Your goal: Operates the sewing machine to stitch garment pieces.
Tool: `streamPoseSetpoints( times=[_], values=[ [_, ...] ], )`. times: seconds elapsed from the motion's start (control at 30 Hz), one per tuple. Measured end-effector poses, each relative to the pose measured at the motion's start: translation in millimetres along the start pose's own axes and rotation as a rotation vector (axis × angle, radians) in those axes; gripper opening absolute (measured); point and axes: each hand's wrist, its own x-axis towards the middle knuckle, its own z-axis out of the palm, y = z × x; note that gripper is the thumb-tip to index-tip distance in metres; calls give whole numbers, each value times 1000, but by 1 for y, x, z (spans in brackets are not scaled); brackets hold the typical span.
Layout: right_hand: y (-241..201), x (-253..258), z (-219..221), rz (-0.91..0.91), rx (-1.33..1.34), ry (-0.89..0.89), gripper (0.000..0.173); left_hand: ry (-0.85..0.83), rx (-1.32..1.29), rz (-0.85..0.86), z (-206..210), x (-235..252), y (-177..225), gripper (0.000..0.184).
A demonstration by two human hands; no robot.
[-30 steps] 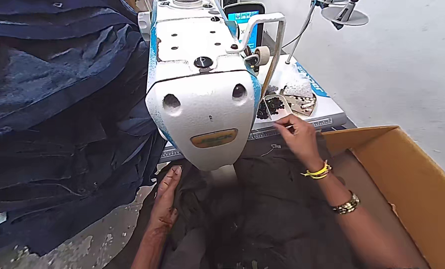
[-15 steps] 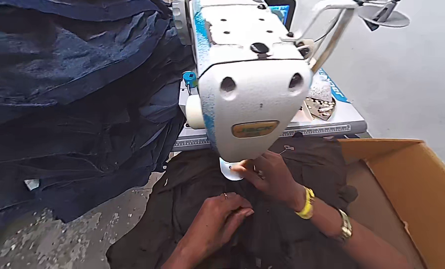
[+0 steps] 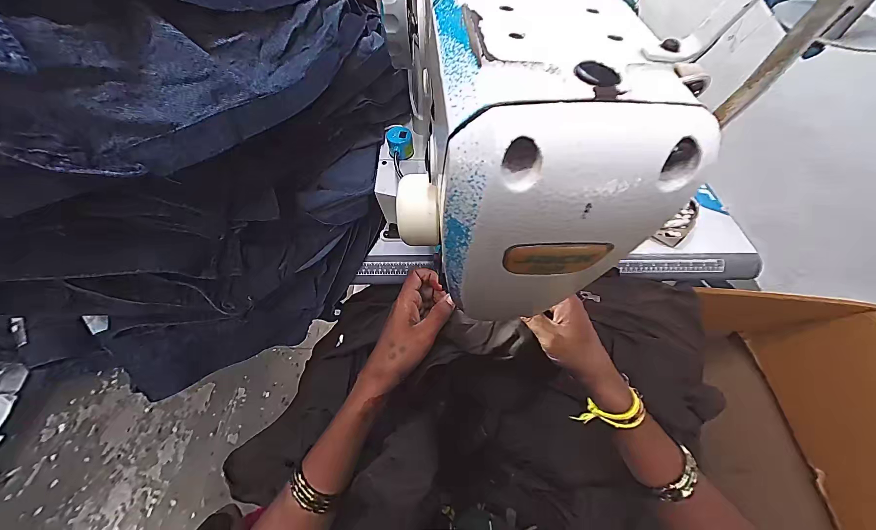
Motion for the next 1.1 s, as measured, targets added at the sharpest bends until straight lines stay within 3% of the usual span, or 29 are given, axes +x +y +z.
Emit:
streamPoseSetpoints(
  times=[0.17, 0.23, 0.37, 0.47, 0.6, 0.7, 0.77, 0.93, 1.1],
  values=[
    [3, 1, -5, 15, -88, -31, 20, 18, 22, -30, 3, -2, -3, 19],
    [1, 6, -18, 18, -356, -41, 29, 17, 14, -33, 2, -3, -6, 23],
    [28, 32, -54, -88, -889, 135, 31, 27, 26, -34, 4, -5, -11, 28],
    [45, 54, -66, -112, -1085, 143, 39, 39, 25, -47, 5, -5, -10, 25],
    [59, 75, -63, -78, -1211, 92, 43, 51, 11, -59, 6, -6, -9, 25],
    [59, 71, -56, -113, -1197, 102, 18, 59, 17, -52, 7, -6, -9, 26],
    [59, 64, -54, -153, -1150, 141, 13, 70, 14, -43, 8, -7, -10, 28],
    [66, 69, -63, -174, -1139, 124, 33, 94, 31, -45, 11, -6, -10, 30],
    [64, 72, -57, -150, -1230, 41, 22, 100, 26, -20, 11, -6, -13, 29]
  ],
)
